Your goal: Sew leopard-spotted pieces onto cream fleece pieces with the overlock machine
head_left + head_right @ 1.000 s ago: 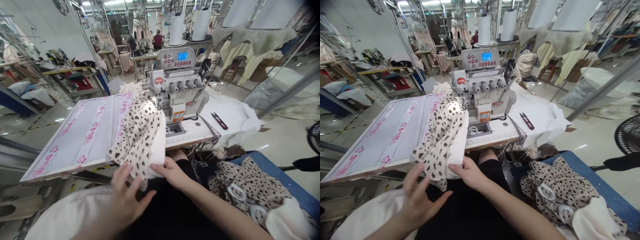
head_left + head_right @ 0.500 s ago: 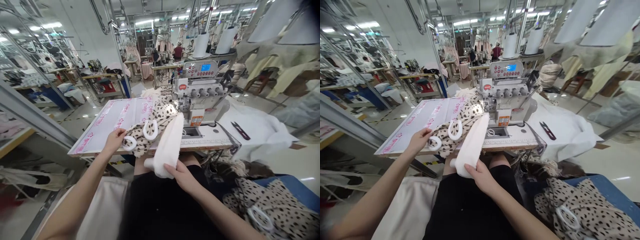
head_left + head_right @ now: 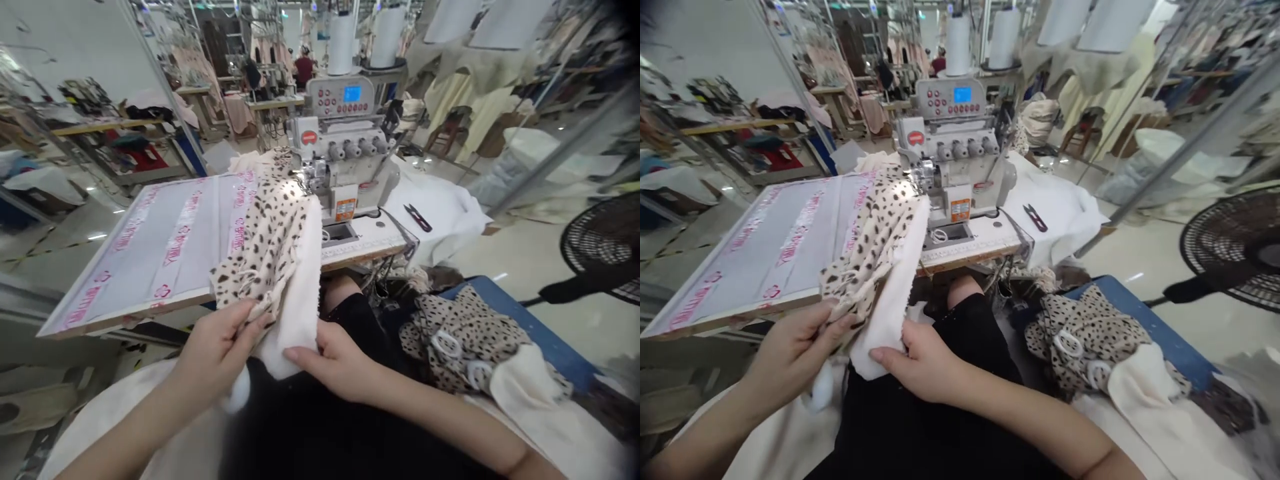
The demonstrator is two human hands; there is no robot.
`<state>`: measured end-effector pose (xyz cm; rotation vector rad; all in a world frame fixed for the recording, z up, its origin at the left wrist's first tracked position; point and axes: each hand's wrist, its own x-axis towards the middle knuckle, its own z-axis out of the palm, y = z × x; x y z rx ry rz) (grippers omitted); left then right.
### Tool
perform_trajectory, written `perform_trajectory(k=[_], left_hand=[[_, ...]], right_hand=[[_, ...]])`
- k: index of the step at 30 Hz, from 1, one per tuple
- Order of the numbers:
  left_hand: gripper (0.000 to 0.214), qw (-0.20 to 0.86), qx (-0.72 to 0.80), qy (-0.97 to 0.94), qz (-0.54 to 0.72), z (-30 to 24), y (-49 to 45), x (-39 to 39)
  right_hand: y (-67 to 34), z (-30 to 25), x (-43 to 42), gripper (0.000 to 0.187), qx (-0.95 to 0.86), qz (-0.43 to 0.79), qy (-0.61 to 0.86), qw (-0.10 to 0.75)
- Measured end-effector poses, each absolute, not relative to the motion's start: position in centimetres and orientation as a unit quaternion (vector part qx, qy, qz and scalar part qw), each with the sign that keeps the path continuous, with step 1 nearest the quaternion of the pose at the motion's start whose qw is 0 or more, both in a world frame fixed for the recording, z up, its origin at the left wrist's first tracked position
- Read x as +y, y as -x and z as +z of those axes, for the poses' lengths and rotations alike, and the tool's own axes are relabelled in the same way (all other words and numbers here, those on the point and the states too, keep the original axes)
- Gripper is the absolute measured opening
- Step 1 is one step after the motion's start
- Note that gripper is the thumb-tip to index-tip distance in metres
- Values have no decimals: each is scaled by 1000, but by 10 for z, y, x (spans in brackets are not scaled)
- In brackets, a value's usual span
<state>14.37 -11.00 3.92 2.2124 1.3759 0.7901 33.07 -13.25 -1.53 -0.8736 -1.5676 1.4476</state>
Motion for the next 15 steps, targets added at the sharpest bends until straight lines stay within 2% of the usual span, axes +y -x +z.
perform_trajectory(k=[5, 7, 12, 15], left_hand=[[19, 87, 441, -844, 291, 12, -166, -110], [20, 72, 424, -855, 290, 9, -170, -109], [14, 46, 338, -889, 306, 15, -181, -108], [13, 29, 331, -886, 323, 20, -188, -112]], right_hand=[[-337, -26, -141, 20, -592, 586, 352, 426], [-341, -26, -144, 15, -614, 553, 358, 435], [-347, -24, -143, 17, -632, 434, 405, 498], [-349, -26, -141, 12, -626, 410, 443, 493]])
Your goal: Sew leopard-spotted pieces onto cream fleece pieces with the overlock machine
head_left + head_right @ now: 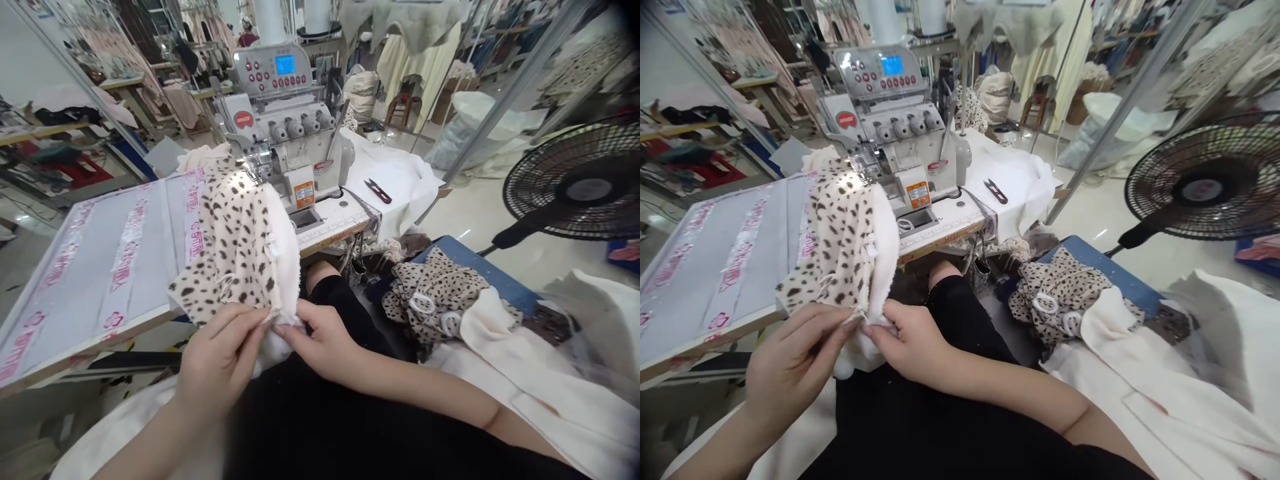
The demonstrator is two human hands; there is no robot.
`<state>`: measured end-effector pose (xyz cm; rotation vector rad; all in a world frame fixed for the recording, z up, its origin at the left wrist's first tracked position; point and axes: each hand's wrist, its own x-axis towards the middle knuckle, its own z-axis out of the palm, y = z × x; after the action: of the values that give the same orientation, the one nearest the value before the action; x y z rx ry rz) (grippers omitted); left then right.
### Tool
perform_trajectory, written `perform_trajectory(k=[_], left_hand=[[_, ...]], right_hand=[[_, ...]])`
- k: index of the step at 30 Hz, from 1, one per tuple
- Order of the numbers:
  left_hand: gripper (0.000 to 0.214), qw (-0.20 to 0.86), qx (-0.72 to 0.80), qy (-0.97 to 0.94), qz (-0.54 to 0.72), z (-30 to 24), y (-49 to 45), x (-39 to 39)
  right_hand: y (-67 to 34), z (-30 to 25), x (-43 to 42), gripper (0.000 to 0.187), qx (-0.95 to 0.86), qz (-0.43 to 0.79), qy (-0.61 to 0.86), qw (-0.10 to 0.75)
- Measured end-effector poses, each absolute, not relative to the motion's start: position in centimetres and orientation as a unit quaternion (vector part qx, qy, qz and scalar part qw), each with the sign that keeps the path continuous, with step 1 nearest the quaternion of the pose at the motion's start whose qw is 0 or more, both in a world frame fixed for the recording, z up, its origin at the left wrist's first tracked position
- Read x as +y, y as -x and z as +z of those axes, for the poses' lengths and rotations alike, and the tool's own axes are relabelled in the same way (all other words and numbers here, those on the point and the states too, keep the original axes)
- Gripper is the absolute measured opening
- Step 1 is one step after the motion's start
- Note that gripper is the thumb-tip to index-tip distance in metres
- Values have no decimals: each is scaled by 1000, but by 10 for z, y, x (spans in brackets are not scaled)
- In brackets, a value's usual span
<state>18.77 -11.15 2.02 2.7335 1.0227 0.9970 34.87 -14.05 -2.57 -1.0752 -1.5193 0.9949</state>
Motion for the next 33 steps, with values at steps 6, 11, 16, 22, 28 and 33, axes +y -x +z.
perform_trajectory(k=[6, 11, 16, 22, 28, 33], left_hand=[[11, 71, 360, -871, 327, 23, -194, -115], [14, 73, 343, -880, 321, 22, -196, -114], [16, 55, 319, -895, 307, 20, -195, -113], [14, -14, 293, -920, 260, 12, -194, -111], [10, -20, 310, -920, 240, 8, -199, -110], [10, 34, 297, -918, 261, 11, -197, -103]], right_hand=[[-351, -24, -136, 19, -679, 373, 436, 458], [-352, -27, -134, 18, -683, 373, 440, 448], [-352, -28, -131, 15, -674, 384, 446, 446], [-355, -21, -133, 7, -628, 459, 439, 449], [-366, -9, -136, 6, -495, 681, 338, 421], [-379, -3, -133, 13, -615, 576, 379, 382]])
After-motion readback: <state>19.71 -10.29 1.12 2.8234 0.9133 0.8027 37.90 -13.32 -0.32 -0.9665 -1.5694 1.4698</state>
